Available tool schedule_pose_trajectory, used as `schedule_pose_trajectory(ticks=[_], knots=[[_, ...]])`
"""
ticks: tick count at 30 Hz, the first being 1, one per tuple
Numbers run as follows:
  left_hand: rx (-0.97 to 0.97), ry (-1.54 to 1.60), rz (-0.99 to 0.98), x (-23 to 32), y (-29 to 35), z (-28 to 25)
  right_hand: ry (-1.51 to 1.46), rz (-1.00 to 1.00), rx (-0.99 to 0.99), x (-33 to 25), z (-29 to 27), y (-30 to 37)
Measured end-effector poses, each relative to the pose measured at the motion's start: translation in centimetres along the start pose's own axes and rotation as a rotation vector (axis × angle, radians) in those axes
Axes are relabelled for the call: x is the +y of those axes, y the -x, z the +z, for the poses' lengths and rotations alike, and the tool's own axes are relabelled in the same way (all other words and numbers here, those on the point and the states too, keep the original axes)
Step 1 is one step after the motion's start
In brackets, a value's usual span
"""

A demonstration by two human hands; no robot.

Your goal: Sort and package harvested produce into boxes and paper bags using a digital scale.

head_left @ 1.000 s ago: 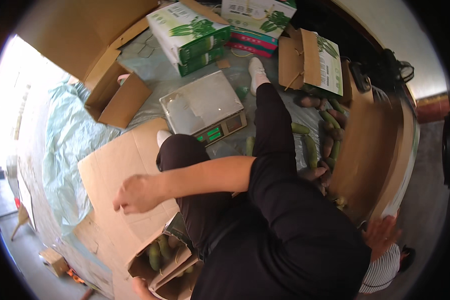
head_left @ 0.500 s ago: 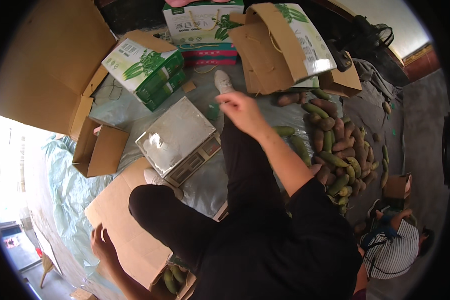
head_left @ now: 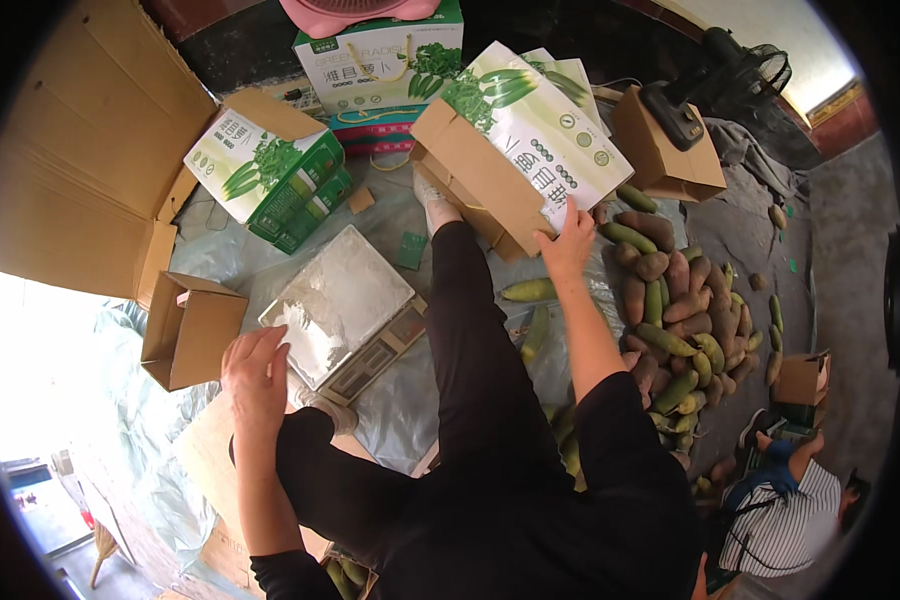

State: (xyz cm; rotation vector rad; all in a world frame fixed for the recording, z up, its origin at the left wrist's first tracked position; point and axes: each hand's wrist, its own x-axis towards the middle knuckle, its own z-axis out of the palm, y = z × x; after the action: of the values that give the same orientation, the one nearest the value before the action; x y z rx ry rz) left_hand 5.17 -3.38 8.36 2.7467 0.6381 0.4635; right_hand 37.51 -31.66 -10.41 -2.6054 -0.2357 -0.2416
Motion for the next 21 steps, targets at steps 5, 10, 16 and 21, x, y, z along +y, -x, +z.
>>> schedule_pose_trajectory(ticks=[5, 10, 16, 21], knots=[[-0.11, 0.084, 0.069, 1.1, -1.2, 1.8, -0.347, 0.141, 0.411, 2.6, 2.8, -2.0], [-0.34, 0.511, -0.117, 2.2, -3.0, 4.6, -0.972, 0.651, 0.306, 5.7, 4.7, -2.6], [-0.61, 1.246, -0.524, 4.9, -11.2, 16.6, -1.266, 0.72, -0.107, 5.6, 3.7, -2.9], [-0.603, 1.561, -0.816, 10.0, -18.3, 29.1, -1.236, 0.699, -0.212, 5.1, 2.8, -2.7]])
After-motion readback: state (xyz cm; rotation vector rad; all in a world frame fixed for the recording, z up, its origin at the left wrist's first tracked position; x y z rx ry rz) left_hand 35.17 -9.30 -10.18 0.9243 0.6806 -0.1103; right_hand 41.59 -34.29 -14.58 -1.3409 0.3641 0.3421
